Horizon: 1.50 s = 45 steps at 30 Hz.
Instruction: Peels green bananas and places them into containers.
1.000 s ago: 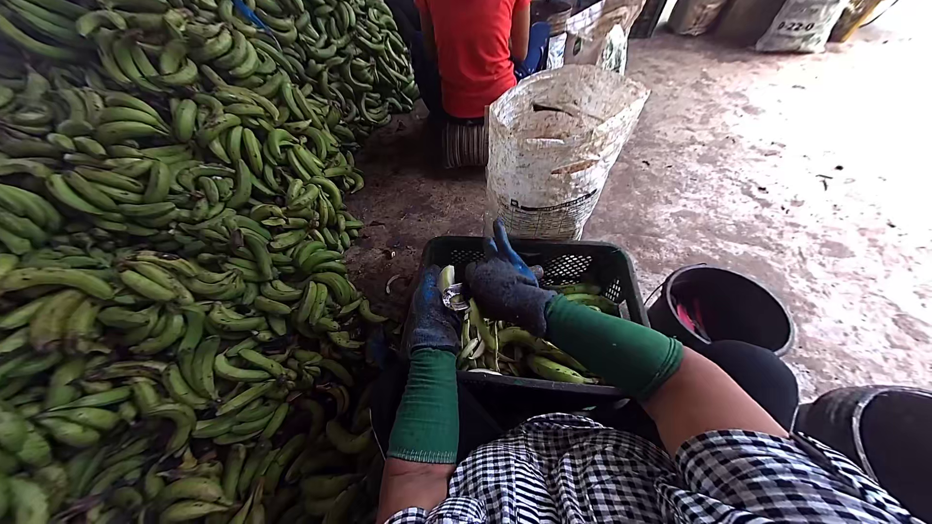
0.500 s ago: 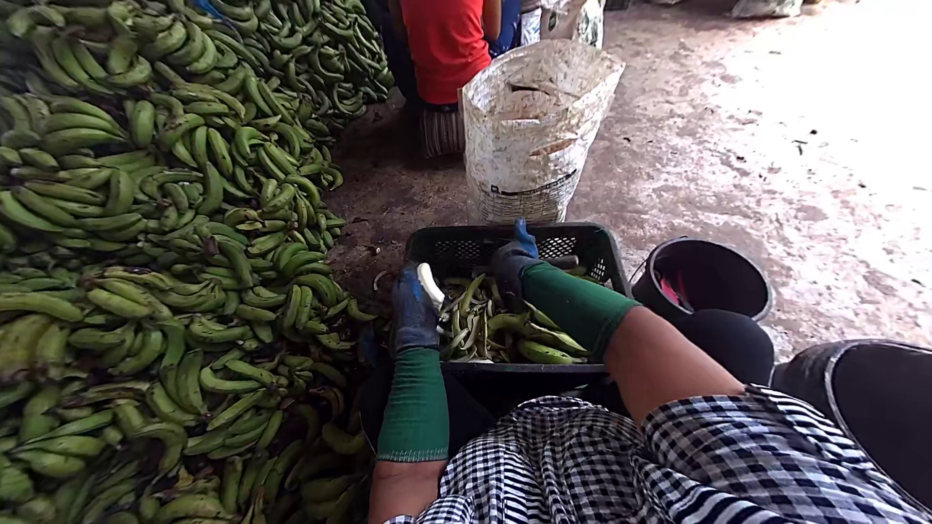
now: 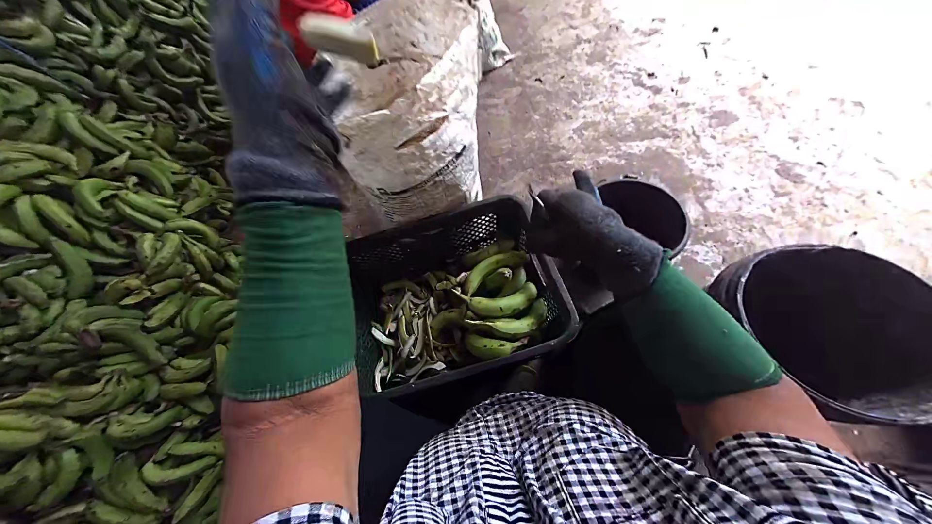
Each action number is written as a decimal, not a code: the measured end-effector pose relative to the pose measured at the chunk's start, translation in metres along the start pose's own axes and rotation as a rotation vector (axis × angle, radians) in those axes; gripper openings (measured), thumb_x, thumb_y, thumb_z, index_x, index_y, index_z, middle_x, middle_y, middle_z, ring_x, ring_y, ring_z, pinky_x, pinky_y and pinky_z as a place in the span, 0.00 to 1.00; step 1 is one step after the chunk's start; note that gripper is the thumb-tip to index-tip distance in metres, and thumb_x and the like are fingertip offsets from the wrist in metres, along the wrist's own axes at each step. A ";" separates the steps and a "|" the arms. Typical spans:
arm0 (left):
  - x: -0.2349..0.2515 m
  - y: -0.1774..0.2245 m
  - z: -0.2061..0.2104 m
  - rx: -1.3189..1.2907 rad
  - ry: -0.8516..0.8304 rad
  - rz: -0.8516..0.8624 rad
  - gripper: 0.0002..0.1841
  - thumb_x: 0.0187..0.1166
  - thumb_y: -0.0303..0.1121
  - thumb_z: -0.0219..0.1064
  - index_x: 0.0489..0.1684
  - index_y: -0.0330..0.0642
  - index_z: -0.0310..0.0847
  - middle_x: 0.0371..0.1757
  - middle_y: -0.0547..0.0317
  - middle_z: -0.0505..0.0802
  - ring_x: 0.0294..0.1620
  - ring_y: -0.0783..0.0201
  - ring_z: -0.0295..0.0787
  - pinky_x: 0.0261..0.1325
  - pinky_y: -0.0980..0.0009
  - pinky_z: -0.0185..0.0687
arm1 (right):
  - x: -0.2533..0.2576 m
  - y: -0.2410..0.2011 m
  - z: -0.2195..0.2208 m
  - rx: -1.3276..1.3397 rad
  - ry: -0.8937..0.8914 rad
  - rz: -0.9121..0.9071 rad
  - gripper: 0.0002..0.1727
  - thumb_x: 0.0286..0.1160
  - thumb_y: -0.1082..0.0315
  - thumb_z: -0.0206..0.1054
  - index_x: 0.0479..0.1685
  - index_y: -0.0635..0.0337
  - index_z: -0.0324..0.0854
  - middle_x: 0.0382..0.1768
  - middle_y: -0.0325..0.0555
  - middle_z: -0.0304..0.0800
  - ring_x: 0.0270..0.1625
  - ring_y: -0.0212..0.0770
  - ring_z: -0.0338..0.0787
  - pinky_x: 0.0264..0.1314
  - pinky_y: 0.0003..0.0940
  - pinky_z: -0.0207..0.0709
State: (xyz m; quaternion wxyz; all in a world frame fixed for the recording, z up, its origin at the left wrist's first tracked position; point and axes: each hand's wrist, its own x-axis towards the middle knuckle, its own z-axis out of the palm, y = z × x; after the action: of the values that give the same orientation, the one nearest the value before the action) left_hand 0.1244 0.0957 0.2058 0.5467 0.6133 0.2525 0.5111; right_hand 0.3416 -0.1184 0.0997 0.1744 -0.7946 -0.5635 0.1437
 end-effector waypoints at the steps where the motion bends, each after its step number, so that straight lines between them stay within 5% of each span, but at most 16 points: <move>1: 0.006 0.004 0.008 0.170 0.005 0.105 0.18 0.93 0.29 0.44 0.75 0.30 0.64 0.61 0.51 0.82 0.56 0.67 0.81 0.59 0.72 0.81 | -0.002 0.006 -0.004 0.054 0.025 -0.005 0.13 0.67 0.58 0.75 0.41 0.57 0.85 0.35 0.52 0.88 0.43 0.57 0.89 0.42 0.65 0.78; 3: -0.008 -0.008 0.037 0.367 0.013 0.289 0.17 0.90 0.27 0.50 0.70 0.25 0.68 0.59 0.50 0.83 0.58 0.70 0.81 0.63 0.75 0.78 | -0.005 0.018 -0.010 0.129 0.050 -0.010 0.13 0.66 0.58 0.75 0.40 0.56 0.84 0.34 0.49 0.87 0.40 0.53 0.88 0.39 0.60 0.77; 5: -0.048 -0.056 0.064 0.404 -0.234 0.303 0.24 0.89 0.32 0.50 0.79 0.26 0.65 0.69 0.45 0.84 0.67 0.65 0.82 0.74 0.67 0.78 | -0.006 0.027 -0.016 0.140 0.054 -0.011 0.15 0.68 0.56 0.75 0.45 0.57 0.84 0.38 0.51 0.88 0.45 0.54 0.89 0.43 0.62 0.79; 8: -0.074 -0.175 0.085 0.632 -0.623 -0.100 0.20 0.89 0.37 0.56 0.73 0.38 0.78 0.58 0.48 0.91 0.53 0.60 0.90 0.61 0.57 0.86 | -0.006 0.046 -0.021 0.220 0.120 -0.081 0.13 0.64 0.57 0.74 0.40 0.56 0.82 0.34 0.45 0.84 0.40 0.47 0.86 0.40 0.54 0.76; 13: -0.088 -0.296 0.093 0.956 -0.692 -0.629 0.28 0.84 0.53 0.60 0.77 0.46 0.76 0.68 0.41 0.88 0.70 0.43 0.83 0.71 0.35 0.75 | -0.006 0.065 -0.025 0.331 0.208 -0.148 0.11 0.60 0.58 0.73 0.37 0.53 0.84 0.29 0.39 0.84 0.34 0.40 0.85 0.34 0.48 0.76; 16: -0.096 -0.291 0.105 1.101 -0.681 -0.652 0.37 0.81 0.58 0.64 0.84 0.44 0.67 0.71 0.34 0.84 0.72 0.36 0.82 0.71 0.34 0.76 | -0.025 0.058 -0.028 0.373 0.264 -0.106 0.13 0.65 0.63 0.77 0.46 0.55 0.86 0.33 0.44 0.88 0.34 0.44 0.89 0.34 0.49 0.84; 18: -0.087 -0.281 0.126 1.183 -0.730 -0.612 0.39 0.78 0.56 0.69 0.85 0.41 0.67 0.72 0.31 0.83 0.74 0.33 0.80 0.73 0.32 0.73 | -0.020 0.061 -0.040 0.351 0.250 -0.092 0.13 0.66 0.64 0.76 0.46 0.60 0.88 0.38 0.50 0.90 0.41 0.49 0.90 0.43 0.54 0.85; 21: -0.078 -0.280 0.123 1.191 -0.815 -0.660 0.38 0.73 0.52 0.76 0.82 0.43 0.71 0.70 0.34 0.86 0.73 0.36 0.81 0.74 0.33 0.73 | -0.019 0.057 -0.065 0.318 0.056 -0.034 0.19 0.72 0.66 0.73 0.57 0.68 0.84 0.52 0.61 0.89 0.59 0.58 0.88 0.64 0.58 0.80; 25: -0.075 -0.275 0.114 1.102 -0.877 -0.666 0.29 0.75 0.52 0.75 0.67 0.40 0.84 0.62 0.39 0.90 0.67 0.42 0.86 0.73 0.39 0.75 | -0.010 0.053 -0.053 0.299 0.088 -0.110 0.20 0.71 0.62 0.72 0.56 0.67 0.84 0.51 0.59 0.89 0.60 0.56 0.87 0.69 0.59 0.76; 26: -0.078 -0.275 0.113 1.051 -0.848 -0.662 0.27 0.74 0.50 0.76 0.64 0.38 0.85 0.60 0.39 0.91 0.65 0.43 0.87 0.71 0.40 0.77 | -0.009 0.049 -0.053 0.283 0.064 -0.117 0.21 0.72 0.62 0.72 0.58 0.67 0.83 0.53 0.59 0.89 0.64 0.56 0.86 0.76 0.60 0.70; 30: -0.093 -0.254 0.096 0.826 -0.651 -0.562 0.25 0.68 0.40 0.81 0.59 0.34 0.84 0.55 0.37 0.91 0.59 0.42 0.88 0.65 0.41 0.80 | -0.007 0.041 -0.046 0.288 0.061 -0.151 0.18 0.72 0.64 0.71 0.53 0.71 0.83 0.48 0.61 0.89 0.56 0.58 0.88 0.61 0.58 0.78; 35: -0.106 -0.183 0.046 0.379 -0.282 -0.403 0.36 0.64 0.30 0.80 0.76 0.38 0.71 0.54 0.47 0.91 0.47 0.59 0.90 0.51 0.56 0.89 | -0.005 0.029 -0.039 0.224 0.021 -0.111 0.24 0.74 0.60 0.72 0.64 0.67 0.83 0.55 0.61 0.91 0.62 0.58 0.89 0.71 0.62 0.76; 38: -0.117 -0.149 -0.016 0.013 -0.094 -0.360 0.39 0.70 0.22 0.72 0.86 0.48 0.62 0.54 0.46 0.91 0.42 0.54 0.93 0.42 0.57 0.93 | 0.009 0.012 0.000 0.133 0.002 -0.225 0.18 0.71 0.60 0.74 0.53 0.64 0.87 0.47 0.55 0.92 0.58 0.54 0.90 0.79 0.63 0.69; 39: -0.125 -0.144 -0.039 -0.043 -0.026 -0.359 0.36 0.74 0.20 0.69 0.85 0.50 0.63 0.55 0.47 0.91 0.41 0.54 0.93 0.41 0.57 0.93 | 0.012 0.000 0.018 0.104 -0.059 -0.257 0.16 0.71 0.61 0.74 0.51 0.65 0.87 0.46 0.56 0.92 0.56 0.56 0.90 0.74 0.64 0.72; 41: -0.141 -0.140 -0.086 -0.044 0.124 -0.367 0.33 0.77 0.21 0.67 0.84 0.55 0.66 0.56 0.49 0.90 0.40 0.55 0.92 0.40 0.58 0.92 | 0.018 -0.030 0.052 0.002 -0.211 -0.318 0.17 0.70 0.60 0.75 0.50 0.62 0.86 0.43 0.56 0.91 0.53 0.58 0.91 0.62 0.66 0.80; 45: -0.182 -0.142 -0.150 -0.075 0.474 -0.340 0.30 0.80 0.34 0.70 0.83 0.63 0.68 0.53 0.53 0.91 0.39 0.60 0.91 0.36 0.62 0.89 | 0.017 -0.107 0.108 -0.182 -0.451 -0.505 0.16 0.71 0.59 0.74 0.50 0.61 0.88 0.45 0.54 0.93 0.58 0.58 0.89 0.82 0.69 0.61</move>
State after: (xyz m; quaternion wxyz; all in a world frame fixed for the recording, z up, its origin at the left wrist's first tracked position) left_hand -0.0394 0.0384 -0.0079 0.5727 0.4048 0.4533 0.5502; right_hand 0.2109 -0.0570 0.0493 0.0040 -0.5906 -0.7773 0.2169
